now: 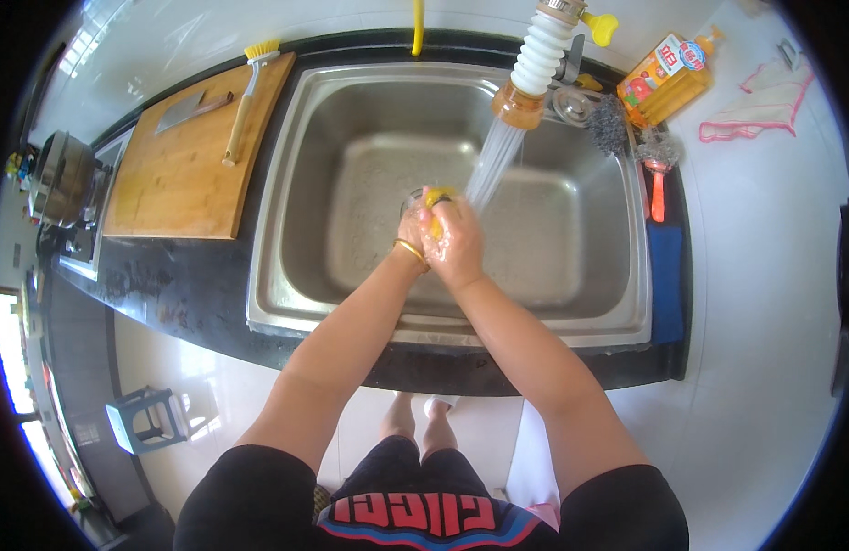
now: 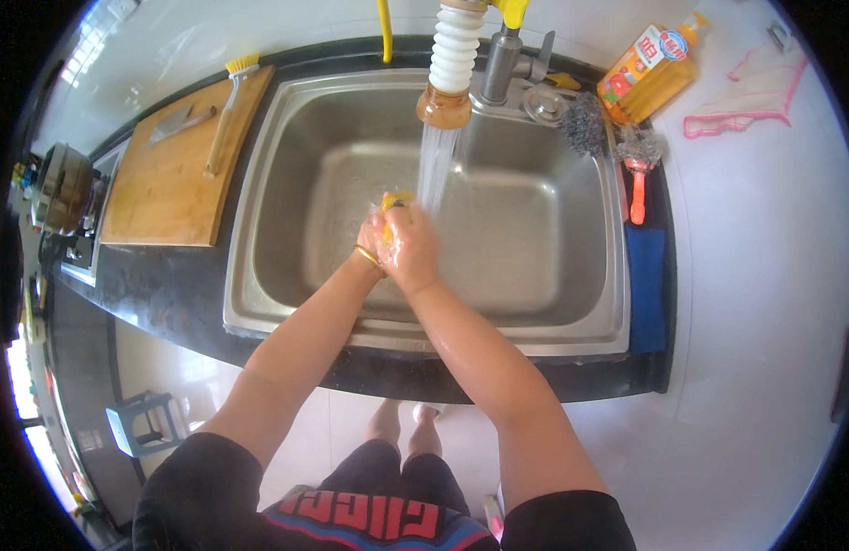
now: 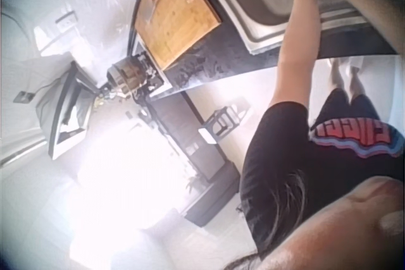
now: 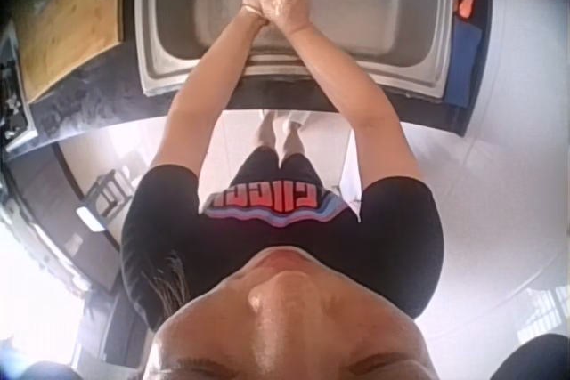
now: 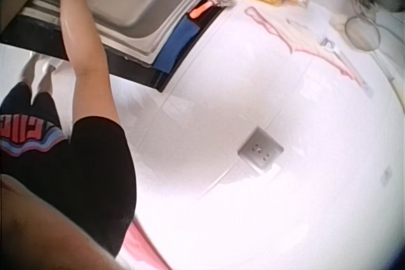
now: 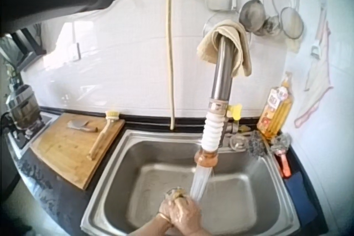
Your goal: The person drains chopped green vegetables from a wok into a sink, then wipes the kitchen countertop with a cloth. They move a plastic bag and a pot on the counter while cleaning. Finally, they wash the cloth in the sink and wipe the counter again.
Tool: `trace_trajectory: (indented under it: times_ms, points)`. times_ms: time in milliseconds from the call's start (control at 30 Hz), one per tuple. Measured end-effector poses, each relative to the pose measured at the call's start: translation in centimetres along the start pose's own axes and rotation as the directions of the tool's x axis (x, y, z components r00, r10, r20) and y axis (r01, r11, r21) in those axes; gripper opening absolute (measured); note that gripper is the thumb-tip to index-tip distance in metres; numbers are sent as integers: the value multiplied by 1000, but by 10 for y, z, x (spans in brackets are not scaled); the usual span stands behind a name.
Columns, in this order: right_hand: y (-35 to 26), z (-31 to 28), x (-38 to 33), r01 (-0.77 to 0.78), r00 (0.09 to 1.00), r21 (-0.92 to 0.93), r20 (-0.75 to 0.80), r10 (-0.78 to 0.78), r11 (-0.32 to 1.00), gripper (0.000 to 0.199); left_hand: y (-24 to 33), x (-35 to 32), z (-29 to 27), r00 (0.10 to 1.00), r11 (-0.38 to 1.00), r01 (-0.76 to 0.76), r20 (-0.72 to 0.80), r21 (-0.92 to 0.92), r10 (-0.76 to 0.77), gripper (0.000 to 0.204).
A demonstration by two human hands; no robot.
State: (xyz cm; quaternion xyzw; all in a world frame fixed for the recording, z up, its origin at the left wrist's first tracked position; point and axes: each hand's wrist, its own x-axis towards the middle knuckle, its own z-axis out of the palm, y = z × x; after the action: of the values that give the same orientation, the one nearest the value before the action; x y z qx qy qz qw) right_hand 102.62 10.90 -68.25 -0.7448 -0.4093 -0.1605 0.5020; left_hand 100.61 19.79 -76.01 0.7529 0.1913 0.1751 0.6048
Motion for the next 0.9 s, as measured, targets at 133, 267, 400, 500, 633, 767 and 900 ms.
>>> trace_trajectory:
  times_ms: [133,267,400,500,633,767,900]
  points:
    - [22,6,-5,-297,946,-160,80,313,941,20,53,-16,-3,887,678,355,3,-644,-462,33]
    - [69,19,-28,-625,754,-101,175,633,774,18,55,-16,-2,865,728,443,36,-523,-501,32]
    - [103,30,-30,-916,352,303,294,889,263,19,55,-12,0,868,726,464,99,-508,-486,42]
    - [88,19,-7,-829,235,557,432,871,-52,20,39,-9,0,941,819,280,-27,-500,-338,67]
    - [61,-1,2,-741,585,572,291,757,353,27,34,-4,0,804,726,532,-8,-435,-594,70]
    - [25,0,4,-363,932,355,133,337,861,31,53,-5,-10,745,313,602,374,-735,-553,72]
    - [-6,-7,7,-152,984,221,124,127,963,28,16,-3,-10,867,240,467,388,-851,-312,39]
